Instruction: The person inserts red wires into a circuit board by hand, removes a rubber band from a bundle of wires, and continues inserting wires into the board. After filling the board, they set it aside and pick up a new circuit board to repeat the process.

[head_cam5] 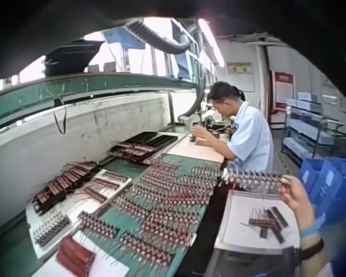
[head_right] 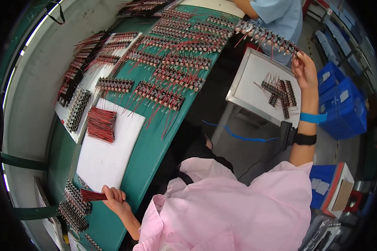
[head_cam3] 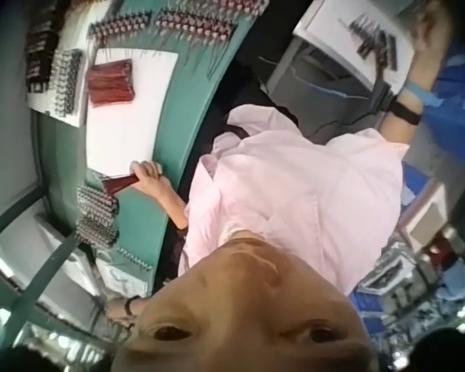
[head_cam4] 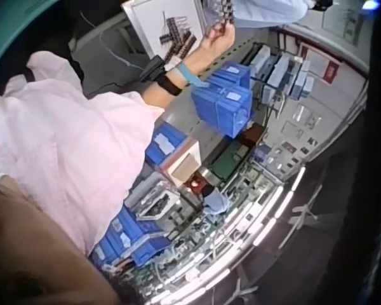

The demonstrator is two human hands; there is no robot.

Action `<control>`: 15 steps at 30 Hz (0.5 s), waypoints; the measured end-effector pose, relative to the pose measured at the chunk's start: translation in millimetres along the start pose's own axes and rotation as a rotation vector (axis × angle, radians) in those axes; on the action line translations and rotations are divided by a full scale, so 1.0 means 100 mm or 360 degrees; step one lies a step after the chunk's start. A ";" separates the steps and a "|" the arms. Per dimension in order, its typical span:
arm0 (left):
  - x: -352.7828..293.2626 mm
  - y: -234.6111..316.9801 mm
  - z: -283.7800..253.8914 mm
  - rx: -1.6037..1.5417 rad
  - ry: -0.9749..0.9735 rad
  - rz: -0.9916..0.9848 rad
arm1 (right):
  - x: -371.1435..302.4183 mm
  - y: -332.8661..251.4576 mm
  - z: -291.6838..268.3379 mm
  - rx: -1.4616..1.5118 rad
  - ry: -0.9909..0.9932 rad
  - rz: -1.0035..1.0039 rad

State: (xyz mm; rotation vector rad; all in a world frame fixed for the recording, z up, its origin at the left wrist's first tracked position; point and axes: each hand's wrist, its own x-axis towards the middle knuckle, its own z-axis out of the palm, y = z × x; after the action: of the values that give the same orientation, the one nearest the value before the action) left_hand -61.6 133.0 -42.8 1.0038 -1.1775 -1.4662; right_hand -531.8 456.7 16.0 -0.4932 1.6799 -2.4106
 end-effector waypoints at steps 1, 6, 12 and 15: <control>0.00 0.01 0.03 0.0014 0.0016 -0.0005 | 0.19 0.03 -0.08 0.0013 -0.0014 0.0002; 0.06 0.01 0.26 0.0040 0.0098 -0.0032 | 1.23 0.34 -0.19 0.0084 0.0031 0.0064; 0.12 -0.04 0.70 0.0058 0.0189 -0.0109 | 2.24 0.88 0.00 -0.0023 -0.0023 0.0225; 0.16 -0.10 0.87 0.0129 0.0083 -0.0134 | 2.67 1.16 -0.04 -0.0022 -0.0044 0.0269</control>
State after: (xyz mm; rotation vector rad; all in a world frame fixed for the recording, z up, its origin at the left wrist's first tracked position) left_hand -150.6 133.6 -35.9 1.1530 -1.1771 -1.4586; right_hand -788.6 334.5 -46.5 -0.3685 1.6563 -2.2641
